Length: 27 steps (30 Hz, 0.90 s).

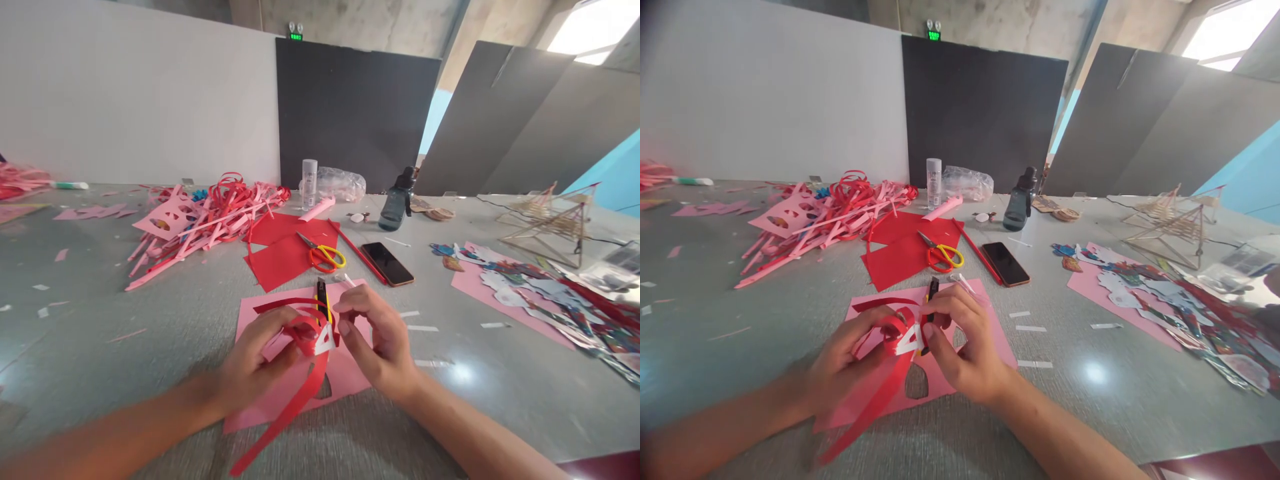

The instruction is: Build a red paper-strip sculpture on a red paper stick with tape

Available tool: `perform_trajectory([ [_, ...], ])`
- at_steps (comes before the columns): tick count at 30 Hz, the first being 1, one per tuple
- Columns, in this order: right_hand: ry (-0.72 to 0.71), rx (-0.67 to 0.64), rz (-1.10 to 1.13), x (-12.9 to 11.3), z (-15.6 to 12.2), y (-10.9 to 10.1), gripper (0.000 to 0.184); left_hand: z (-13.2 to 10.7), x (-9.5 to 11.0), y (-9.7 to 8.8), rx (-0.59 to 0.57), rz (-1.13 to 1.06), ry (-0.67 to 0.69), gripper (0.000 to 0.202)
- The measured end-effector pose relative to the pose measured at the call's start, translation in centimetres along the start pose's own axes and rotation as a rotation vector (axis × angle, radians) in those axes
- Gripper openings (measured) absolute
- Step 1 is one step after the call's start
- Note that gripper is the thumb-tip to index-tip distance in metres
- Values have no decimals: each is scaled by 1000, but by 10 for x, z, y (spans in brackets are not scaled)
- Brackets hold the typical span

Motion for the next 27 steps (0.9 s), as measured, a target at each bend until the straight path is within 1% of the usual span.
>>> perform_trajectory([
  [2, 54, -34, 57, 1, 0, 2, 20, 1, 3, -2, 12, 25, 51, 18],
  [4, 150, -64, 131, 5, 0, 5, 18, 1, 3, -3, 24, 60, 88, 17],
  [7, 289, -102, 238, 14, -1, 6, 11, 2, 2, -3, 24, 78, 113, 15],
  [9, 369, -113, 310, 20, -3, 7, 10, 3, 2, -2, 14, 62, 121, 15],
  [11, 457, -110, 395, 26, -4, 7, 15, 4, 3, -2, 13, 58, 128, 17],
  [13, 559, -99, 489, 31, -6, 9, 25, 4, 4, -3, 18, 73, 143, 17],
  [16, 679, -56, 625, 37, -9, 12, 37, 4, 4, -4, 26, 137, 165, 15],
  [21, 730, -3, 765, 41, -10, 13, 54, 6, -3, -6, 45, 252, 157, 20],
  [24, 695, 30, 761, 41, -9, 11, 56, 8, -3, -6, 58, 286, 168, 19],
  [27, 652, 81, 734, 42, -8, 9, 58, 8, -2, -8, 125, 329, 139, 27],
])
Point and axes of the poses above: each hand's wrist, its own z-axis towards the middle knuckle, its own y-axis out of the palm, x = y × z, the point moved 5 cm from there along z, towards the middle knuckle, and after that the axes turned 6 degrees about -y, right-handed, at the moved point
